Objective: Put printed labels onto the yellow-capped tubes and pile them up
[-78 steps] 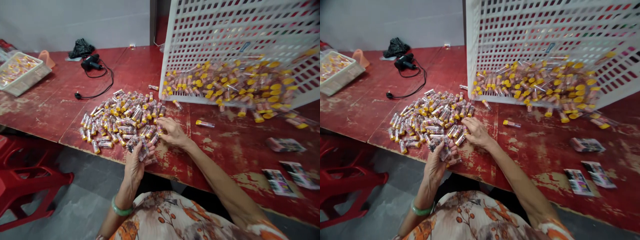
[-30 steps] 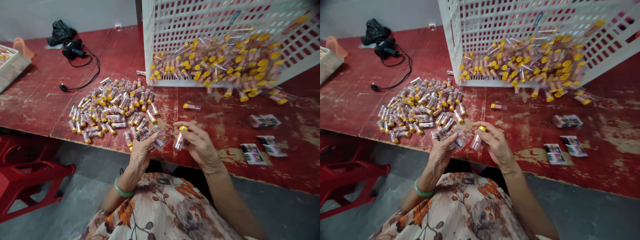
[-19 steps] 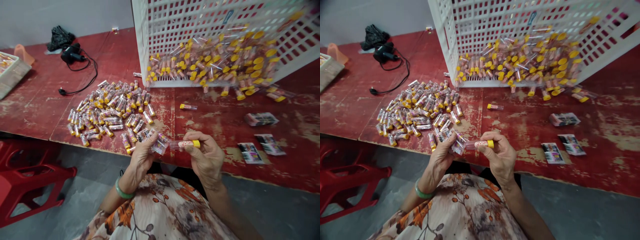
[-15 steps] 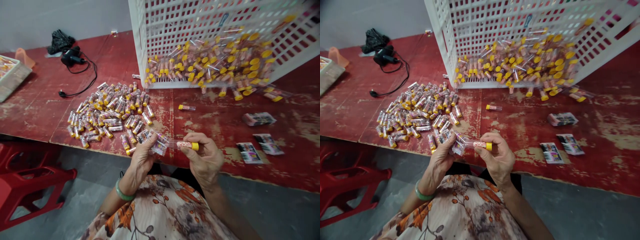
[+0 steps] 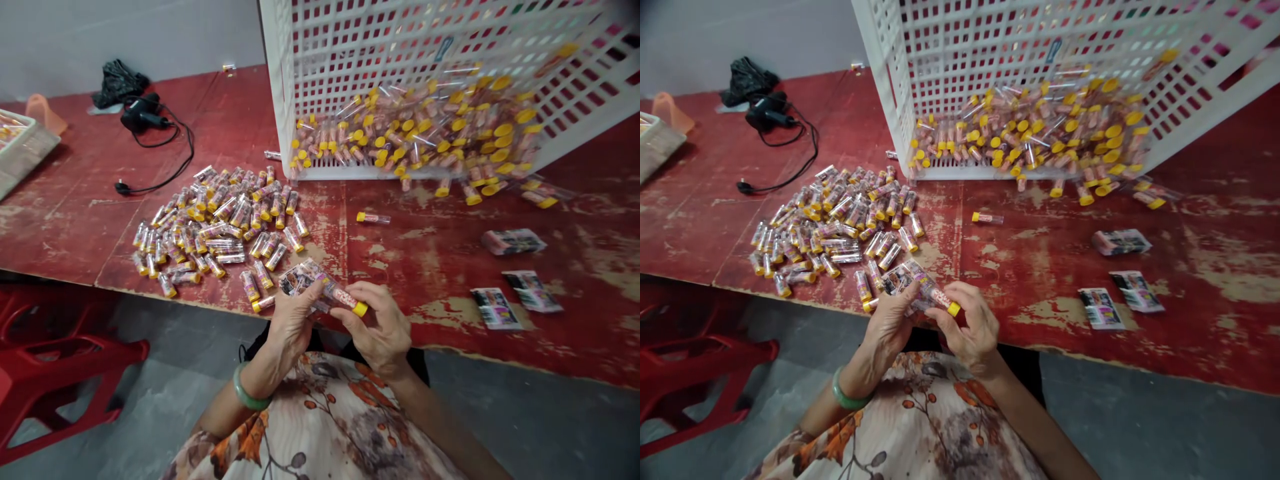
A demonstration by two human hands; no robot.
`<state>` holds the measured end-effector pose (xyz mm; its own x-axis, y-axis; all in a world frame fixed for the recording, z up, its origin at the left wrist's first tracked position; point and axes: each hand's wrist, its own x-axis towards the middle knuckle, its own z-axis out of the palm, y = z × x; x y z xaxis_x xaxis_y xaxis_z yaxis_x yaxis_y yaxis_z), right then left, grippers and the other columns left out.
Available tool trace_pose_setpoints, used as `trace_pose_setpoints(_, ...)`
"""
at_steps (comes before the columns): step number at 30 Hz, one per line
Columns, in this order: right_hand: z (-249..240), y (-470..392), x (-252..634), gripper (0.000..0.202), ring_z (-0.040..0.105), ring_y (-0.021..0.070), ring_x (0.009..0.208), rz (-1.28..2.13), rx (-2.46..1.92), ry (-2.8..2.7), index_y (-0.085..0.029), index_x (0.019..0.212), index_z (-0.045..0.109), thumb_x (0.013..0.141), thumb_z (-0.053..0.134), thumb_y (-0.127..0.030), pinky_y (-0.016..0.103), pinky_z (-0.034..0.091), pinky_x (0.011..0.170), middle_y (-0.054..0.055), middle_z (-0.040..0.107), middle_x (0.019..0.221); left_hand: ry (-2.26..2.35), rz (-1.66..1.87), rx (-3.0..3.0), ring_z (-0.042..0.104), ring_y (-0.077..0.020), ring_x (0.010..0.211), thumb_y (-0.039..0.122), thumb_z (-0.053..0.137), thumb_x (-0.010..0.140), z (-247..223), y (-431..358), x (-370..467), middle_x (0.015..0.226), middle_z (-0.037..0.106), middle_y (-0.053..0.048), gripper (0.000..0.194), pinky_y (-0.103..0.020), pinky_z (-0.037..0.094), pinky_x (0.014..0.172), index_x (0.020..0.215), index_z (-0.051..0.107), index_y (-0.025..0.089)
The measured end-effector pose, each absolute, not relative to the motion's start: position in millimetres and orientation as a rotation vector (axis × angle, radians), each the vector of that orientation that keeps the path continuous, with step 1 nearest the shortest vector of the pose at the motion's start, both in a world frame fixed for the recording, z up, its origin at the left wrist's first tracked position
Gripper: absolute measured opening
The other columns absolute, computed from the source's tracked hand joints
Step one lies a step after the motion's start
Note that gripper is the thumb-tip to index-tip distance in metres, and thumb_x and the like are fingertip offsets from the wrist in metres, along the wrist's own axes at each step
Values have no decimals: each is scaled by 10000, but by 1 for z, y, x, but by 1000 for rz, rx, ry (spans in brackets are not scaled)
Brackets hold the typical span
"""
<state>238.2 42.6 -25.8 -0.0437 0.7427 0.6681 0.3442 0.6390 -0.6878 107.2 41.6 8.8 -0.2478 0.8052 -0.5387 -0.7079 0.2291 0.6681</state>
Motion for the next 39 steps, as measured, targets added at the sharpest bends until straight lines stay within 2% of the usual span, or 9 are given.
trace_pose_setpoints(3,-23,42,247,364,575,238,1086,697,-820,-1816,-177,1198,545,837,554,-134,409,500,907,125,583,1164,1086,1451,141,649,-159,703,254,832,576,5,40,101,723,684,-14,306,-278,519,674,805,660,147)
trace_pose_setpoints(5,-22,41,251,372,566,234,1099,794,-800,-1855,-195,1206,554,844,522,-117,402,495,909,118,568,1189,1056,1425,160,650,-160,706,260,822,597,5,40,99,745,688,-20,298,-290,525,683,823,663,149)
trace_pose_setpoints(9,-25,45,249,369,609,189,915,730,-854,-1746,-227,1126,588,777,606,-111,343,523,789,74,604,1070,1031,1322,215,632,-141,633,227,837,568,8,37,102,753,697,-24,369,-268,510,632,893,678,153)
trace_pose_setpoints(13,-23,50,243,344,597,139,734,724,-917,-1666,-232,1072,596,752,591,-106,329,529,714,56,610,1043,1013,1314,258,641,-154,659,213,849,539,12,33,109,756,702,-26,449,-277,507,659,953,682,157)
trace_pose_setpoints(19,-17,52,242,348,643,170,873,603,-857,-1700,-239,1046,640,757,586,-52,305,545,730,47,664,991,1017,1355,348,648,-170,757,177,836,553,9,30,110,846,716,-37,375,-303,510,761,901,700,146)
trace_pose_setpoints(23,-23,53,239,329,666,163,845,582,-835,-1683,-243,1018,674,758,621,-49,296,563,721,47,690,971,1053,1369,383,648,-172,764,183,829,566,4,30,111,802,716,-36,308,-306,508,781,847,709,142)
trace_pose_setpoints(31,-39,56,234,301,687,171,806,594,-847,-1654,-244,992,705,746,667,-74,308,592,706,51,711,951,1064,1399,377,634,-146,719,184,839,547,1,32,109,833,717,-19,330,-293,512,752,852,714,164)
trace_pose_setpoints(35,-41,56,234,306,687,169,794,595,-845,-1661,-245,1002,699,741,682,-87,306,593,696,50,712,945,1083,1363,390,625,-148,698,200,841,543,-1,32,105,803,711,-27,293,-285,501,724,802,716,143)
trace_pose_setpoints(39,-41,56,234,295,685,174,799,586,-840,-1694,-239,998,694,747,672,-87,317,588,706,57,710,941,1090,1343,364,621,-150,676,217,855,515,-5,32,102,782,709,-31,337,-281,494,703,810,714,135)
